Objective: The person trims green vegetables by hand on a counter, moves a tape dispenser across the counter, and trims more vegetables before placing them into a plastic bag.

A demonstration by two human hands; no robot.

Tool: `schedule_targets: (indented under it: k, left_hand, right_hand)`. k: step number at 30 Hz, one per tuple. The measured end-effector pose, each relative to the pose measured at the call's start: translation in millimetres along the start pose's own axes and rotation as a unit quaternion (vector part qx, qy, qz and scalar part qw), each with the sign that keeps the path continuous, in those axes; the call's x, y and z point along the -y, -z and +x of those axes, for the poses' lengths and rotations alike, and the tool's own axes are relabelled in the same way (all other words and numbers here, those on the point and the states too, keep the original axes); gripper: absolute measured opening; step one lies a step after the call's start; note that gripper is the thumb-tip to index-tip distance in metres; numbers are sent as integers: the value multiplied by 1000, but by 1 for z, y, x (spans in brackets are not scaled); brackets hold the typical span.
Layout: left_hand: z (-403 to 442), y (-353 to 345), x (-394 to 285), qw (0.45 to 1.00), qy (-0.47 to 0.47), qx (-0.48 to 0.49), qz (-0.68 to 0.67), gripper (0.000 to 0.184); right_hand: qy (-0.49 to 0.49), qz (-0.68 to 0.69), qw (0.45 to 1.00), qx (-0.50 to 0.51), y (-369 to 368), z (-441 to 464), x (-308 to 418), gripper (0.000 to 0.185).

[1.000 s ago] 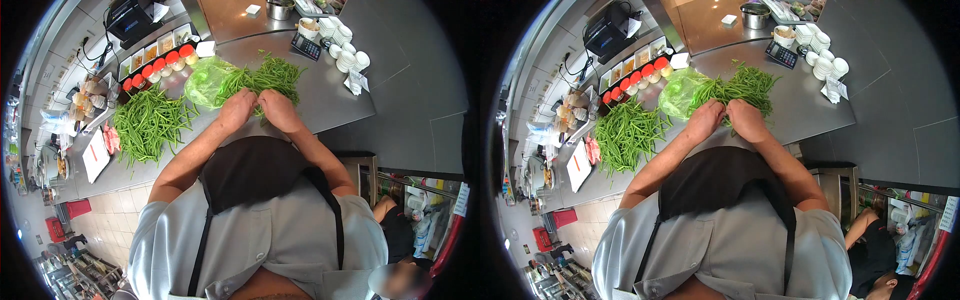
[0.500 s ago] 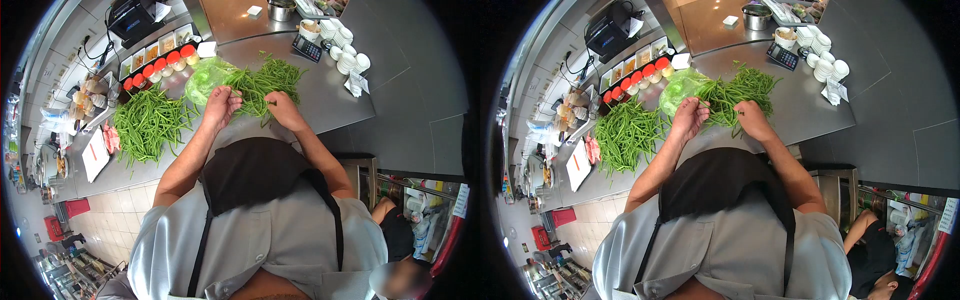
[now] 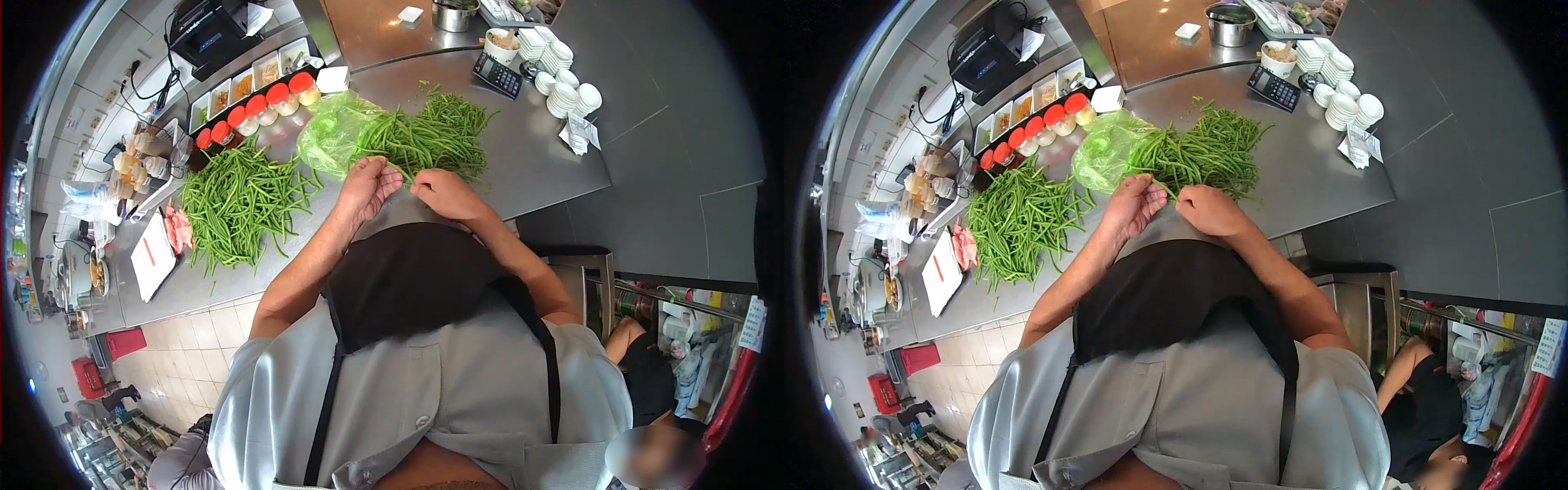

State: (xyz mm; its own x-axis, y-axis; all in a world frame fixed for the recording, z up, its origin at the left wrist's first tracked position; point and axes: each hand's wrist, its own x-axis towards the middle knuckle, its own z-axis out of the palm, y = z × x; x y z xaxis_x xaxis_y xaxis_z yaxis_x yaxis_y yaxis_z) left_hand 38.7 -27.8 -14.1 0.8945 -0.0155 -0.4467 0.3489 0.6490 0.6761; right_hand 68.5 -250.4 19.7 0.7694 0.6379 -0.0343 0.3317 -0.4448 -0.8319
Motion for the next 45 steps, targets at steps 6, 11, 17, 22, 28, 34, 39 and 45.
schedule_targets:
  k: [6, 11, 17, 22, 28, 34, 39, 45]
  left_hand:
    - [-36, -23, 2, 594, -479, -103, 638, 52]
    - [-39, -24, -2, 687, -365, 104, 620, 31]
    - [-32, -26, 4, 808, -279, 65, 515, 14]
    - [-13, -7, 18, 911, -236, 11, 339, 13]
    - [-11, -2, 3, 939, -208, -60, 266, 14]
    - [-22, -13, 4, 758, -323, -41, 565, 25]
    - [-24, -26, 0, 619, -359, -32, 698, 22]
    - [-25, -27, 5, 576, -386, -19, 720, 12]
  right_hand:
    - [8, -112, 992, -55, 0, -1, -6, 18]
    - [57, -106, 988, -102, -1, 2, -1, 17]
    - [-251, 423, 870, 41, -11, 22, -37, 23]
    - [-168, 183, 968, 23, -17, 28, -36, 23]
    - [-10, -179, 964, -198, -4, 48, -26, 15]
    - [70, -191, 965, -165, -8, 38, -16, 13]
    - [48, -99, 988, -106, 1, 22, 0, 14]
    - [40, -116, 984, -131, 0, 11, -9, 14]
